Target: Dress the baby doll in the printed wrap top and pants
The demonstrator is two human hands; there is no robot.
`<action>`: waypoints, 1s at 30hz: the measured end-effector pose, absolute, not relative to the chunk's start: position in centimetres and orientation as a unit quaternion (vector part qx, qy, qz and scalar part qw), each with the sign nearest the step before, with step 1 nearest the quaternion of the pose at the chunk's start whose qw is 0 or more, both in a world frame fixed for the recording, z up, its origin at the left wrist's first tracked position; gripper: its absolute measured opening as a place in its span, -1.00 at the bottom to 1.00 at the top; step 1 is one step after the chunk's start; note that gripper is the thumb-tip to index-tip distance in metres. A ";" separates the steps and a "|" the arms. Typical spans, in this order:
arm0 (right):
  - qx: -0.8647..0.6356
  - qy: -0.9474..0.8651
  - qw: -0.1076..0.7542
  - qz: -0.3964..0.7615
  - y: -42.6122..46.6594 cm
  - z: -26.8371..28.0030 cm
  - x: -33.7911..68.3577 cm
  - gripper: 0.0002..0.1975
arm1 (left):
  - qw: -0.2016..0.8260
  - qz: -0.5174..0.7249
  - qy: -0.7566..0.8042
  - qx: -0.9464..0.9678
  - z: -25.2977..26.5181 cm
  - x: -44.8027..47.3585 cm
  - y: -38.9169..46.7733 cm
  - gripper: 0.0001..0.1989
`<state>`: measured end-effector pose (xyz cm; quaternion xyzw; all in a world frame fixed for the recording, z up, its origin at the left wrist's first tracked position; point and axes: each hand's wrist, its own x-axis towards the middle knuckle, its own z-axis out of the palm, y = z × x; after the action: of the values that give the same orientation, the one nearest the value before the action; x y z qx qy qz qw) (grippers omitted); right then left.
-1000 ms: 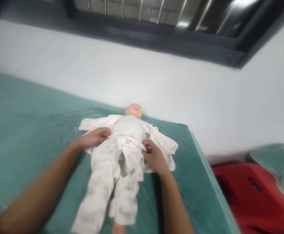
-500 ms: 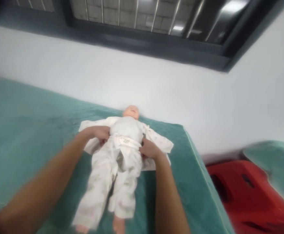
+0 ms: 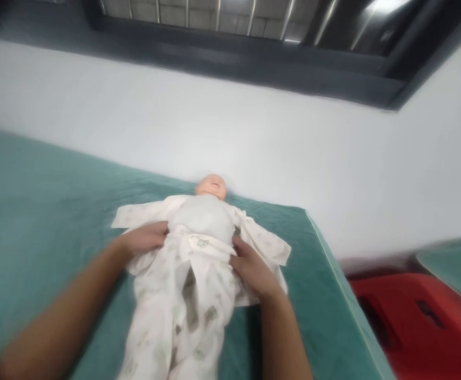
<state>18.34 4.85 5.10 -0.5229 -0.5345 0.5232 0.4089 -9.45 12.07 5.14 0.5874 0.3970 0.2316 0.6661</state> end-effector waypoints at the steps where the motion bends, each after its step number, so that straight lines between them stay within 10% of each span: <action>1: -0.517 -0.517 0.419 0.538 4.8 5.1 18.2 -0.73 | 0.652 0.244 0.408 0.591 5.1 -9.5 12.0 -0.84; 15: -0.478 -0.492 0.416 0.596 4.8 4.4 19.3 -0.82 | 0.619 0.252 0.399 0.628 5.1 -10.4 12.0 -0.96; 30: -0.592 -0.552 0.504 0.302 5.1 5.7 18.1 -0.87 | 0.347 0.460 0.409 0.708 4.9 -10.7 12.8 -0.93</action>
<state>18.09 5.11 5.70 -0.5918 -0.5517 0.3020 0.5041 -10.65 12.78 4.86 0.7075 0.4089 0.4604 0.3467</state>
